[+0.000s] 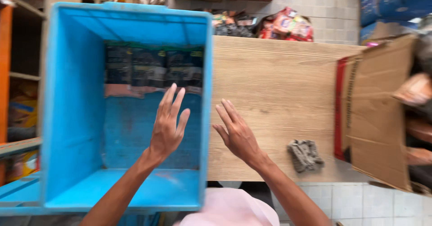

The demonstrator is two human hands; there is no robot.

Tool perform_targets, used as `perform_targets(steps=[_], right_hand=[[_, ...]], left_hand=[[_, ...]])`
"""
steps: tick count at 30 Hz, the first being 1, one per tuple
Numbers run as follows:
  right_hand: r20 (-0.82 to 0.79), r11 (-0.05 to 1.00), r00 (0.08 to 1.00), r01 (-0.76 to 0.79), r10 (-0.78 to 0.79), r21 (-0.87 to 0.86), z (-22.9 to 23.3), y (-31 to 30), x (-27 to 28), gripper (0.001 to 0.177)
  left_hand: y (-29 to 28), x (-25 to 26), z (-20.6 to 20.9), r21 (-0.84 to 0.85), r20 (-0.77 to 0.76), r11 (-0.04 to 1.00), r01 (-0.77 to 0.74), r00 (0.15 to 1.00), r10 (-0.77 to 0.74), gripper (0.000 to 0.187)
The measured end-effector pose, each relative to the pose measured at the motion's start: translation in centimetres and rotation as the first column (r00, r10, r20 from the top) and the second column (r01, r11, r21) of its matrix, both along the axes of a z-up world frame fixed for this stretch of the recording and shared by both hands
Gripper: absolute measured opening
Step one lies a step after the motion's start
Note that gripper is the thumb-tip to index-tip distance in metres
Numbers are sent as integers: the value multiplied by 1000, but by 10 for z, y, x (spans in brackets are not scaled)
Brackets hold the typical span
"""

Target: The person wipes the surface of small packaged items with a cloth on a wooden table, then places them into a blue crate. The person repeats this process for multiple packages, stacking them neatly inside the crate.

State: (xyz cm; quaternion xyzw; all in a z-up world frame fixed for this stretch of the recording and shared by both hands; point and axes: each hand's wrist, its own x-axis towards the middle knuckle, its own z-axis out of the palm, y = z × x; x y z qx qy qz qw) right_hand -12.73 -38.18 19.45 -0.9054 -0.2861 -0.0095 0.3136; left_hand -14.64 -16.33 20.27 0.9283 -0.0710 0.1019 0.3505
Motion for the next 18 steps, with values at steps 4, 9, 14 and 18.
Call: perform_targets(steps=[4, 9, 14, 18], right_hand=[[-88, 999, 995, 31, -35, -44, -22, -99, -18, 56], [-321, 986, 945, 16, -69, -164, -39, -218, -47, 60], [-352, 989, 925, 120, -144, -90, 10, -304, -68, 53], [-345, 970, 909, 243, -232, -11, 22, -352, -94, 51]], left_hand=[[-94, -29, 23, -80, 85, 990, 119, 990, -112, 48], [-205, -61, -12, -164, -34, 984, 65, 997, -71, 48], [-314, -72, -29, -313, -196, 944, 103, 966, -171, 46], [-373, -78, -14, -368, -275, 902, 228, 899, -340, 49]])
